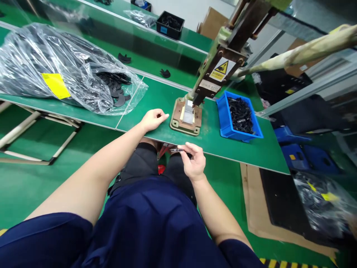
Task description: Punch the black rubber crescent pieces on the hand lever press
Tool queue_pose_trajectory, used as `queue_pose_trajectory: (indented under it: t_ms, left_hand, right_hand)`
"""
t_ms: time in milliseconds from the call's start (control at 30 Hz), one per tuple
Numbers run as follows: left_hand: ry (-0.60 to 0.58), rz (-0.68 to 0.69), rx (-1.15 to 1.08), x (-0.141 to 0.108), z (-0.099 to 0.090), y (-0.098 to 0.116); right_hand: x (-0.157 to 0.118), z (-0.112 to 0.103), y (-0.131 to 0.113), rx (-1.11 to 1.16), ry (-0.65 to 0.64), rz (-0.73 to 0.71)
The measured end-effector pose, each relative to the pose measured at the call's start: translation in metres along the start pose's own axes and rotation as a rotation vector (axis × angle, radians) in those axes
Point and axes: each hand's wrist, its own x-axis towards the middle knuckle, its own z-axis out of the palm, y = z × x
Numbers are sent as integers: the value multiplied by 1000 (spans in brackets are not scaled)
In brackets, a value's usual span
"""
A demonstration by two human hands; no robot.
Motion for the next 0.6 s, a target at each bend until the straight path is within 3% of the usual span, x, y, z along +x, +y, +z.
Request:
queue_pose_trajectory:
  t_ms: [133, 167, 333, 500, 600]
  left_hand:
    - [39, -19, -200, -23, 3, 32]
    - [-8, -28, -246, -33, 4, 44]
    - [-574, -241, -395, -75, 11, 93]
    - [-697, -434, -583, -66, 19, 97]
    - [-764, -477, -684, -58, 23, 98]
  right_hand:
    - [11, -1, 4, -9, -18, -70]
    - [15, -3, 5, -17, -29, -97]
    - [44, -19, 13, -84, -133, -269]
    - [72, -31, 16, -121, -241, -384]
    - [83, -36, 12, -124, -281, -435]
